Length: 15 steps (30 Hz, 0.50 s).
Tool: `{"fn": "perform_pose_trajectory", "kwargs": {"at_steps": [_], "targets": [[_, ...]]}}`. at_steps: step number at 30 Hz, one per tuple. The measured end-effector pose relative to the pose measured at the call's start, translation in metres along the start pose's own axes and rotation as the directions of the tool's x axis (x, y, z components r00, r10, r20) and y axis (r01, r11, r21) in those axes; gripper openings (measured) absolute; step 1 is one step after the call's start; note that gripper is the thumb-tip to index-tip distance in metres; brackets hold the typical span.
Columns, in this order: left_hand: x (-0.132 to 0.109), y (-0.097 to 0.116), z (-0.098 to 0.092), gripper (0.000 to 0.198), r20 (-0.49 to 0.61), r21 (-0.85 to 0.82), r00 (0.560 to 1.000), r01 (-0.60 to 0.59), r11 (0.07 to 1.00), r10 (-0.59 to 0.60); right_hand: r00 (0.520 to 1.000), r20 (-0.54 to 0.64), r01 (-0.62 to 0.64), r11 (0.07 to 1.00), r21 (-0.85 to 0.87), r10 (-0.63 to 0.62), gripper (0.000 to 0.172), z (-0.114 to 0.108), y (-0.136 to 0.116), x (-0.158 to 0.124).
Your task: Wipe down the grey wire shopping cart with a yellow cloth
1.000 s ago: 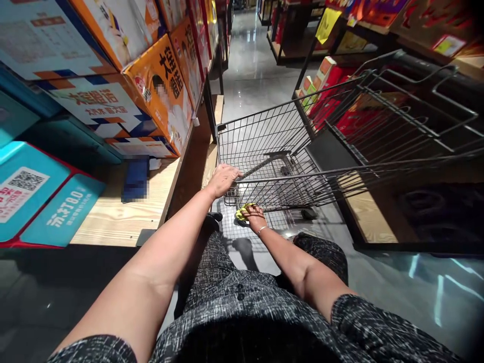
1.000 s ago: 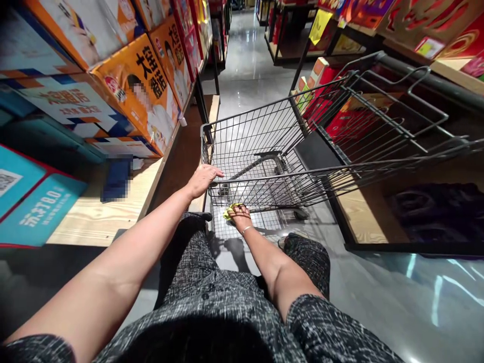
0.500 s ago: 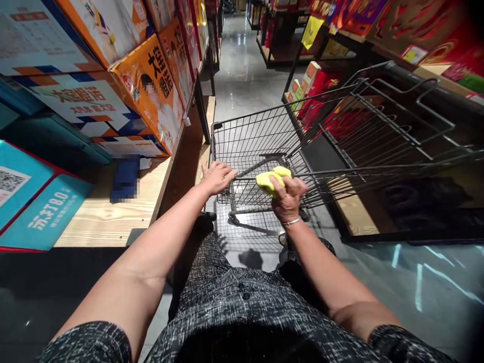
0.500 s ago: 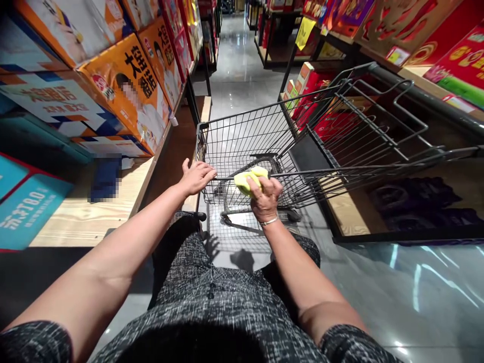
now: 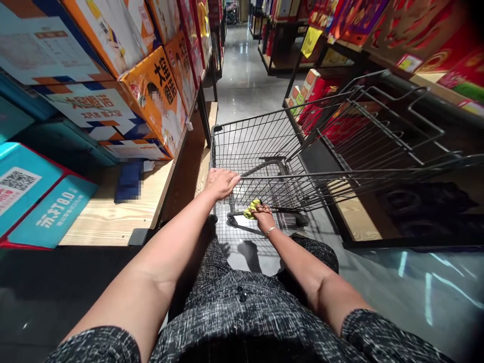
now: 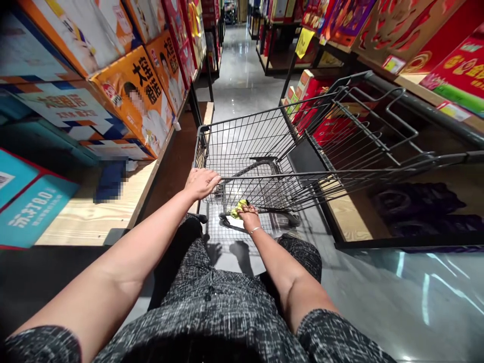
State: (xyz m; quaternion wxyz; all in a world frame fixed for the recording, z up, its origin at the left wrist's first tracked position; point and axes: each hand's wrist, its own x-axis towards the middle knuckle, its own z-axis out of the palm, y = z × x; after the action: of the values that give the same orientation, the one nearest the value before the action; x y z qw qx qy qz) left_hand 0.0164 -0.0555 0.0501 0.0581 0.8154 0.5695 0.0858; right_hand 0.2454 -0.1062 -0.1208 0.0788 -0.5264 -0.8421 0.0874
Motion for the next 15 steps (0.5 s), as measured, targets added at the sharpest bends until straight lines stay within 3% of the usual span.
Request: {"fn": "perform_pose_trajectory", "kwargs": {"at_steps": [3, 6, 7, 9, 11, 12, 13, 15], "targets": [[0.002, -0.004, 0.0, 0.053, -0.009, -0.015, 1.0, 0.0, 1.0, 0.0, 0.994, -0.098, -0.046, 0.999, -0.012, 0.045, 0.051, -0.028, 0.013, 0.0], [0.003, -0.005, 0.002, 0.053, -0.014, -0.036, 1.0, 0.012, 0.999, -0.013, 0.937, -0.339, -0.081, 0.997, 0.009, 0.079, 0.049, -0.076, 0.032, -0.001], [0.003, -0.005, 0.002, 0.053, -0.013, -0.045, 1.0, 0.016, 0.999, -0.017, 0.89, -0.444, -0.107, 0.994, 0.02, 0.105, 0.048, -0.094, 0.04, -0.002], [0.003, -0.004, 0.003, 0.053, -0.018, -0.067, 1.0, 0.023, 0.997, -0.024, 0.752, -0.634, -0.191, 0.98, 0.058, 0.184, 0.045, -0.129, 0.054, -0.007], [0.003, -0.003, 0.003, 0.053, -0.031, -0.085, 0.999, 0.027, 0.996, -0.03, 0.626, -0.733, -0.282, 0.953, 0.107, 0.267, 0.047, -0.154, 0.061, -0.009], [0.002, -0.003, 0.004, 0.053, -0.037, -0.089, 0.999, 0.027, 0.996, -0.03, 0.595, -0.749, -0.307, 0.943, 0.125, 0.293, 0.049, -0.161, 0.061, -0.009], [0.002, -0.002, 0.004, 0.053, -0.043, -0.09, 0.999, 0.026, 0.996, -0.03, 0.595, -0.744, -0.319, 0.939, 0.13, 0.305, 0.052, -0.164, 0.057, -0.006], [0.002, -0.002, 0.004, 0.052, -0.045, -0.086, 0.999, 0.022, 0.996, -0.026, 0.667, -0.687, -0.304, 0.947, 0.101, 0.287, 0.058, -0.161, 0.039, 0.003]]}}
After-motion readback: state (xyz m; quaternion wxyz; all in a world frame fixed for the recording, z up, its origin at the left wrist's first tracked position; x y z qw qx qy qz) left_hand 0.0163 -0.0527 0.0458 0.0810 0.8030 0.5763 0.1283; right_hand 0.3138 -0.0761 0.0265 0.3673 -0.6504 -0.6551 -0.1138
